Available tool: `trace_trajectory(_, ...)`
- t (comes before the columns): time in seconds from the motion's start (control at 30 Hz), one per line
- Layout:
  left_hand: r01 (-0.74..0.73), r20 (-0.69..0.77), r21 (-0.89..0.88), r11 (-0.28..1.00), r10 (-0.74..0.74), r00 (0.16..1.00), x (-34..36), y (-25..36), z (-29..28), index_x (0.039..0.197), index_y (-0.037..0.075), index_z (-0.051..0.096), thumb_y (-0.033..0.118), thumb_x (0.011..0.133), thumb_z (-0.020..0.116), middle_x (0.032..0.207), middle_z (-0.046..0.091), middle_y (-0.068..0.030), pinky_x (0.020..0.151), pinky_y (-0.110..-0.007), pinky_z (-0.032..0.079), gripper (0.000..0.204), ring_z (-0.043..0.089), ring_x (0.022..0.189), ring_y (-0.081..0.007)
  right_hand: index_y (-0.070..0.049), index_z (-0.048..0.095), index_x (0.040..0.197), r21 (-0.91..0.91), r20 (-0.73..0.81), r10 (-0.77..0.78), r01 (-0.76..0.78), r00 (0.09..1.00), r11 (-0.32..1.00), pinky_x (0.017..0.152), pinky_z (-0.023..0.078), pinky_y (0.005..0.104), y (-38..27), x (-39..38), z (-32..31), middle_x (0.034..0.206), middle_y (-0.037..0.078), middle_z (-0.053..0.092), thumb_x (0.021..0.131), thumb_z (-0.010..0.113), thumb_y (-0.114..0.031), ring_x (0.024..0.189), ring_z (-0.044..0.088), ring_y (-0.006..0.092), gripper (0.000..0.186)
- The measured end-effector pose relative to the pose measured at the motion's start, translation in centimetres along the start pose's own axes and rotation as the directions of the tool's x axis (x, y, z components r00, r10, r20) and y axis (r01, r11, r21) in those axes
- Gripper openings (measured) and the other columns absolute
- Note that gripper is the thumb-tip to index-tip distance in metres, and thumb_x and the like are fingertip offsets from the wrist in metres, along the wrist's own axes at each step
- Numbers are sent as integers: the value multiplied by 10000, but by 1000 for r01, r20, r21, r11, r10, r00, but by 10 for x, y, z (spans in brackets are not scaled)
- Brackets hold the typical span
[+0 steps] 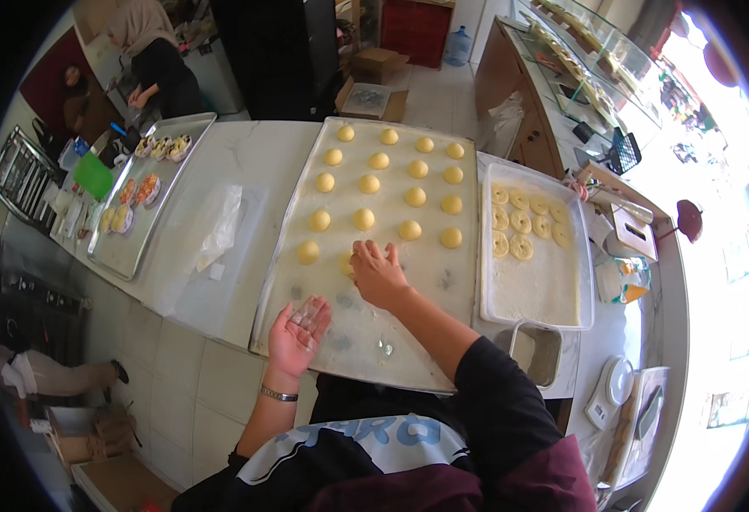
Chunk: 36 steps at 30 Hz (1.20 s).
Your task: The person shapes dough by hand on a floured tray, creating a hole in the center of round pieces to form donut shapes and placing them onto another tray.
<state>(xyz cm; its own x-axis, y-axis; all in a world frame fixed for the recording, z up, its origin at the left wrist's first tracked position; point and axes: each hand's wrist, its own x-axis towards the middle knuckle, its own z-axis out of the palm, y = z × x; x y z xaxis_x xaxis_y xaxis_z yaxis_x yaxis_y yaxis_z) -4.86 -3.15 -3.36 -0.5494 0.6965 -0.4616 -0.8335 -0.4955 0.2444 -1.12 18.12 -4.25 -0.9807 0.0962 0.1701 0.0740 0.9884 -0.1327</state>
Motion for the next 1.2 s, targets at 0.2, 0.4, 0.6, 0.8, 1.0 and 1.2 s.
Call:
trace_trajectory(0.2, -53, -24, 279, 959, 62, 998, 11, -27, 20, 1104, -19, 520, 275, 896, 524, 1054, 600, -114, 878, -325, 461, 360, 574, 993, -212, -38, 530, 1009, 417, 107, 52, -92, 993, 904, 908, 297, 435, -23, -21, -28, 1132, 126, 396, 742, 610, -247, 1135, 353, 265, 348)
trace_trajectory(0.4, -123, 71, 440, 890, 102, 992, 14, -58, 45, 1011, 30, 568, 235, 871, 581, 857, 600, -20, 730, -258, 468, 248, 571, 787, -102, -79, 548, 1003, 249, -195, 103, -53, 975, 967, 927, 287, 445, -35, -70, -75, 1145, 99, 411, 736, 610, -234, 1147, 362, 251, 315)
trace_trajectory(0.6, -166, 200, 474, 865, 78, 977, 17, -80, 62, 989, 12, 577, 196, 862, 596, 901, 606, -31, 726, -228, 437, 224, 561, 816, -106, -98, 548, 1062, 226, -271, 220, -160, 937, 961, 949, 274, 472, -39, -104, -94, 1259, 110, 384, 757, 605, -229, 1196, 344, 259, 336)
trace_trajectory(0.8, -297, 387, 618, 728, 48, 921, 12, -92, 79, 1034, -5, 575, 182, 885, 557, 986, 620, -67, 788, -257, 452, 240, 586, 896, -132, -78, 488, 1145, 699, -304, 292, 4, 907, 715, 896, 415, 383, -13, -123, -98, 1187, 195, 484, 774, 603, -66, 1122, 469, 355, 389)
trace_trajectory(1.0, -382, 417, 682, 623, 98, 904, 7, -111, 90, 1045, -40, 563, 26, 826, 604, 988, 616, -104, 839, -265, 464, 232, 592, 906, -148, -39, 559, 1085, 791, -134, 408, -151, 903, 593, 739, 495, 339, 4, -138, -119, 920, 125, 636, 772, 597, -41, 842, 628, 271, 316)
trace_trajectory(1.2, -363, 373, 654, 663, 134, 918, 0, -107, 97, 1054, -61, 560, -11, 789, 629, 957, 623, -104, 798, -255, 476, 278, 596, 860, -142, -23, 608, 1042, 817, -173, 383, -85, 907, 570, 732, 491, 292, 0, -138, -127, 918, 96, 646, 780, 610, -36, 824, 629, 203, 262)
